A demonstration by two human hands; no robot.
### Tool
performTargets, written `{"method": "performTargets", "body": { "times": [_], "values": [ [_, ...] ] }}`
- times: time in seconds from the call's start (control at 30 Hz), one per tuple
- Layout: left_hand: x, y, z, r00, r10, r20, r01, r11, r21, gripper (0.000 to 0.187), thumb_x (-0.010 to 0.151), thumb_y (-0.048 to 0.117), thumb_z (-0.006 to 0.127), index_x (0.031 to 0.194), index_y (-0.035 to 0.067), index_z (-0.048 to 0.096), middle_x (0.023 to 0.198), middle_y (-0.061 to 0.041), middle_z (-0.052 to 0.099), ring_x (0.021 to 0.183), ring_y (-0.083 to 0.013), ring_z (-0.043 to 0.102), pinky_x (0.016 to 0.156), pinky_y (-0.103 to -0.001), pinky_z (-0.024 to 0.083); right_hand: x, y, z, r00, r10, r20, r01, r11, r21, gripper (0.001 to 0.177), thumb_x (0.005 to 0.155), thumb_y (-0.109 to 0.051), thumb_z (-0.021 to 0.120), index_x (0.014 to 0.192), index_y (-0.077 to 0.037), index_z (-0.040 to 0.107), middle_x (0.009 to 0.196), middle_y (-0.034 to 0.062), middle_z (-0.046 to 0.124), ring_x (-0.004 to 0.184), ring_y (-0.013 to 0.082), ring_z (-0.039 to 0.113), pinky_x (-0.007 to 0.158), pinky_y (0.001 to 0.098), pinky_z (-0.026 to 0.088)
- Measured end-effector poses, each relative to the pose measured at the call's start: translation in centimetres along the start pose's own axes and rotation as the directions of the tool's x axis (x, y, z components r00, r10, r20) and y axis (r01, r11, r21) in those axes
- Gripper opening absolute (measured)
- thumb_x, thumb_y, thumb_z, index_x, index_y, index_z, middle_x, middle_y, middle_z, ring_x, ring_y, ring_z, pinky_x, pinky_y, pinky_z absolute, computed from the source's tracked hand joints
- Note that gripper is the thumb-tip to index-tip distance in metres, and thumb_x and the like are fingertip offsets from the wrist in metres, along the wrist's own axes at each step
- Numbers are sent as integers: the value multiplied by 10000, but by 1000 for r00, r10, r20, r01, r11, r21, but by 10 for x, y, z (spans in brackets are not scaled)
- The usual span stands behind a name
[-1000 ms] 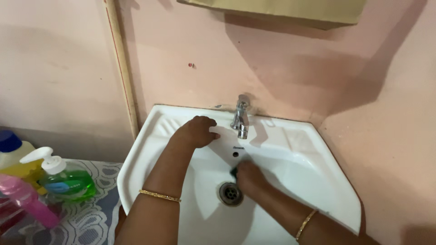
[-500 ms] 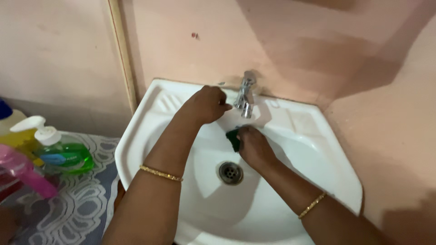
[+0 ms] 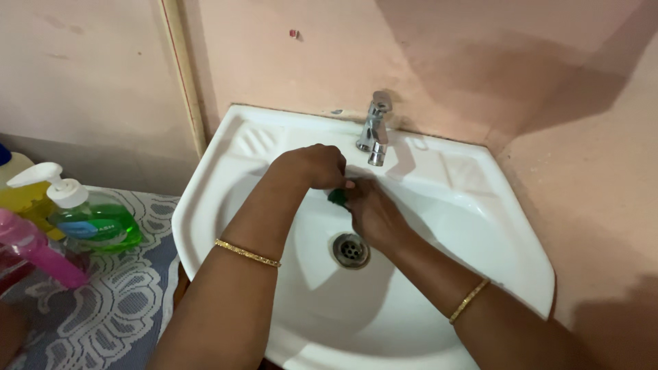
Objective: The person scrubs a white bathroom sink using a green sponge. They clean the basin, the faucet, and the surrounding edges while water runs from the tap.
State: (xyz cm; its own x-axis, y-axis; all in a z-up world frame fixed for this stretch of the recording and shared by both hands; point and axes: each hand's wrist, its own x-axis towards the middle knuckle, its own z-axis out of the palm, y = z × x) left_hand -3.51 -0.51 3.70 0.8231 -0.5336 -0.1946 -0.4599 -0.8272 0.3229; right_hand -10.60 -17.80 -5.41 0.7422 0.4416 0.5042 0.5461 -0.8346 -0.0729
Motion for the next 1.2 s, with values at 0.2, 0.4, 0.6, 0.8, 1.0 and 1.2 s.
{"method": "performTargets", "body": {
  "times": [0.2, 0.4, 0.6, 0.8, 1.0, 1.2],
  "values": [
    [4, -4, -3, 967, -47, -250, 17, 992, -123, 356, 909, 438, 714, 1077, 133, 787, 1156, -114, 748, 1114, -313, 698, 951, -451, 560, 16, 23, -56, 908, 418, 14, -417, 907, -59, 103, 851, -54, 690, 942, -17, 720, 974, 203, 685, 886, 385, 674, 815, 485, 551],
    [9, -8, 4, 959, -8, -284, -13, 997, -74, 451, 852, 445, 758, 1232, 204, 722, 1305, -60, 669, 1252, -288, 597, 1029, -450, 500, 15, 22, -45, 971, 232, -63, -238, 964, -120, 252, 783, -172, 821, 916, 5, 701, 928, 201, 696, 878, 380, 681, 773, 478, 557],
    [7, -10, 4, 987, -40, -153, 26, 995, -93, 513, 854, 473, 744, 1313, 254, 679, 1396, -1, 618, 1308, -256, 566, 1069, -457, 480, 12, 64, -79, 679, 707, 198, -673, 707, -219, 417, 660, -268, 933, 935, -32, 728, 910, 176, 735, 858, 335, 736, 779, 447, 594],
    [7, -12, 4, 989, -48, -140, 30, 991, -127, 545, 859, 492, 727, 1336, 235, 668, 1408, -19, 628, 1291, -271, 598, 1074, -445, 495, -6, 56, -16, 879, 448, 160, -437, 894, -103, 203, 830, -198, 814, 882, -24, 723, 905, 197, 746, 814, 367, 739, 767, 449, 595],
    [10, -15, 5, 990, 8, -143, -19, 997, -76, 524, 870, 499, 711, 1314, 222, 686, 1397, -29, 631, 1311, -273, 568, 1078, -448, 480, -20, 47, 36, 818, 278, 504, -272, 958, -86, 233, 752, -99, 761, 985, -100, 755, 1035, 164, 726, 943, 361, 713, 834, 447, 582],
    [20, -19, 6, 991, 19, -136, -32, 995, -91, 556, 850, 504, 729, 1318, 208, 678, 1376, -48, 646, 1288, -284, 592, 1069, -435, 492, -21, 15, 29, 815, -33, 579, -108, 973, 206, 288, 797, -138, 730, 1084, -117, 730, 1090, 124, 714, 1002, 334, 683, 893, 421, 543]
  ]
}}
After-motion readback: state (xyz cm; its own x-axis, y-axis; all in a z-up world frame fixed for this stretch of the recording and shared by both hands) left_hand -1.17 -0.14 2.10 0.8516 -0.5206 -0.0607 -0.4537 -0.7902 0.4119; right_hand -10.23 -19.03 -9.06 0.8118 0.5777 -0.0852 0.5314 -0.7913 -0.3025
